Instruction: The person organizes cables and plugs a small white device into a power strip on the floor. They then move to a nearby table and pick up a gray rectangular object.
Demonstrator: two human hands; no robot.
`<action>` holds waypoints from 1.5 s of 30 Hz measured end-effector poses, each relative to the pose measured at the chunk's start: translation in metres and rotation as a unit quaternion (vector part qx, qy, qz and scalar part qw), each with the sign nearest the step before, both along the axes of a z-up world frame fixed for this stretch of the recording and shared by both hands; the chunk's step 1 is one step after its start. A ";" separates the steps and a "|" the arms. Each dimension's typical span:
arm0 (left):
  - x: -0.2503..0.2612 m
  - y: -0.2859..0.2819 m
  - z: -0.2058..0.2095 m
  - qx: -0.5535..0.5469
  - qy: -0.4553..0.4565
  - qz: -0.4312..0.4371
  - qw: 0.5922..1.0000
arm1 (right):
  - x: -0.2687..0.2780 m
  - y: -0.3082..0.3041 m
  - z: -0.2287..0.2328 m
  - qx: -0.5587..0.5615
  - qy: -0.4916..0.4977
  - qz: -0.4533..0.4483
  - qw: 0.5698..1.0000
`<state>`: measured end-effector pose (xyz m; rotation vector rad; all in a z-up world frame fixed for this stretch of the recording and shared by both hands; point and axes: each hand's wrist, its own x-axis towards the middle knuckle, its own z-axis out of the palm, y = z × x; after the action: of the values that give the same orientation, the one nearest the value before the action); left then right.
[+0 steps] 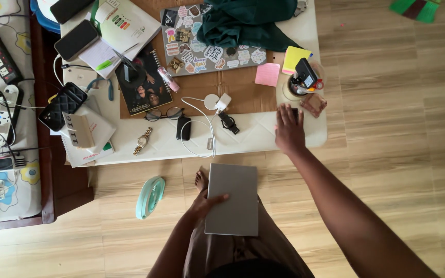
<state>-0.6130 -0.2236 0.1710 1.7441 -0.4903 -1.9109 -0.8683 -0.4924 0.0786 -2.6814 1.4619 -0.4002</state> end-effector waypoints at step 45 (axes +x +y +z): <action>0.029 0.039 -0.004 -0.059 0.064 0.062 0.994 | 0.027 0.034 -0.086 0.031 -0.315 -0.249 0.915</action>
<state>-0.5844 -0.1851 0.1675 1.5300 -0.4281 -1.8532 -0.8417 -0.4579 -0.0075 -1.8056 1.8310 -1.0968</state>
